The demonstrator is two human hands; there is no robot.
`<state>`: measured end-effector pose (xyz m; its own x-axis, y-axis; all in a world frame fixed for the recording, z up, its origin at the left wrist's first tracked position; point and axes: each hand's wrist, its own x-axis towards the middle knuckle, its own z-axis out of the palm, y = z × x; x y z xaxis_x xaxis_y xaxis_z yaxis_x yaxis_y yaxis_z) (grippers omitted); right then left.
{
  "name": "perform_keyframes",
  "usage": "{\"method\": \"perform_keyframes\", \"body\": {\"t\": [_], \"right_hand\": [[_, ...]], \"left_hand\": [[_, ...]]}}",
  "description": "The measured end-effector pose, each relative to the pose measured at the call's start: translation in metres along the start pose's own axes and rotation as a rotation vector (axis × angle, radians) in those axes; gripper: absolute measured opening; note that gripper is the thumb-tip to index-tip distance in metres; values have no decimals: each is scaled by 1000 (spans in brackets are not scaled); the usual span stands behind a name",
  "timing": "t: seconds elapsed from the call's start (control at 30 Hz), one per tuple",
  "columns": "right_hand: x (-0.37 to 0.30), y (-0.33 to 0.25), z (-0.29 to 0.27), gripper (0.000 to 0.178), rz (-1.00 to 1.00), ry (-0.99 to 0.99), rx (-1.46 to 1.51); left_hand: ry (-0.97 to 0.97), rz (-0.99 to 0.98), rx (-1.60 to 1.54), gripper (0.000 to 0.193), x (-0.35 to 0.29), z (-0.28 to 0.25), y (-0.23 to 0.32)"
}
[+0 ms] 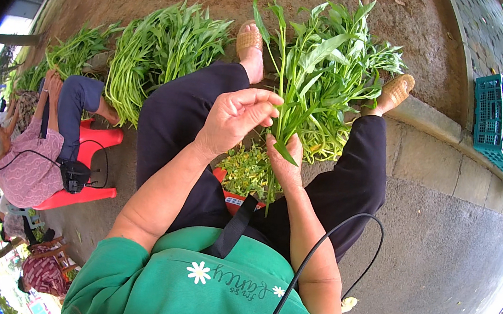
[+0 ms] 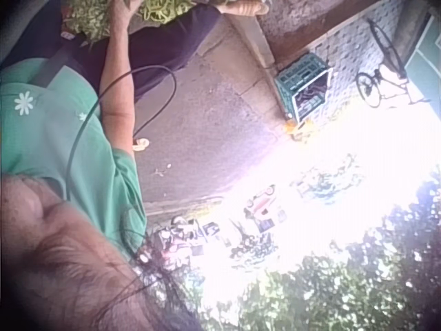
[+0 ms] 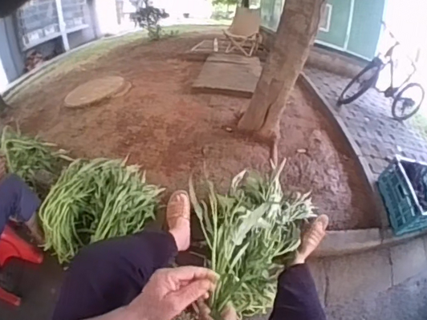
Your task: The person plucks leaves from green vegetable stalks while sitting on a low stool outdoors.
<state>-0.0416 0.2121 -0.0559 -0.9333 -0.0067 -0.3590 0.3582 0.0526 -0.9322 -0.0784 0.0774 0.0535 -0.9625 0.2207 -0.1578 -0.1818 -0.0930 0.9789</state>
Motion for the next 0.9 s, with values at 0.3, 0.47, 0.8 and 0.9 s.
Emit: {"method": "perform_keyframes", "body": {"t": [0.3,0.47,0.8,0.9], "right_hand": [[-8,-17,-3,22,36,43,133],[-5,-11,-7,21,37,61,133],[-6,-13,-7,12,66,89,265],[-5,-14,-8,12,85,80,269]], "left_hand": [[67,-238,-237,19,-22,-20,-20],[95,-277,-231,16,-27,-20,-28],[232,-119,209,48,-24,-24,-31],[337,35,375,49,-22,-31,-29]]}}
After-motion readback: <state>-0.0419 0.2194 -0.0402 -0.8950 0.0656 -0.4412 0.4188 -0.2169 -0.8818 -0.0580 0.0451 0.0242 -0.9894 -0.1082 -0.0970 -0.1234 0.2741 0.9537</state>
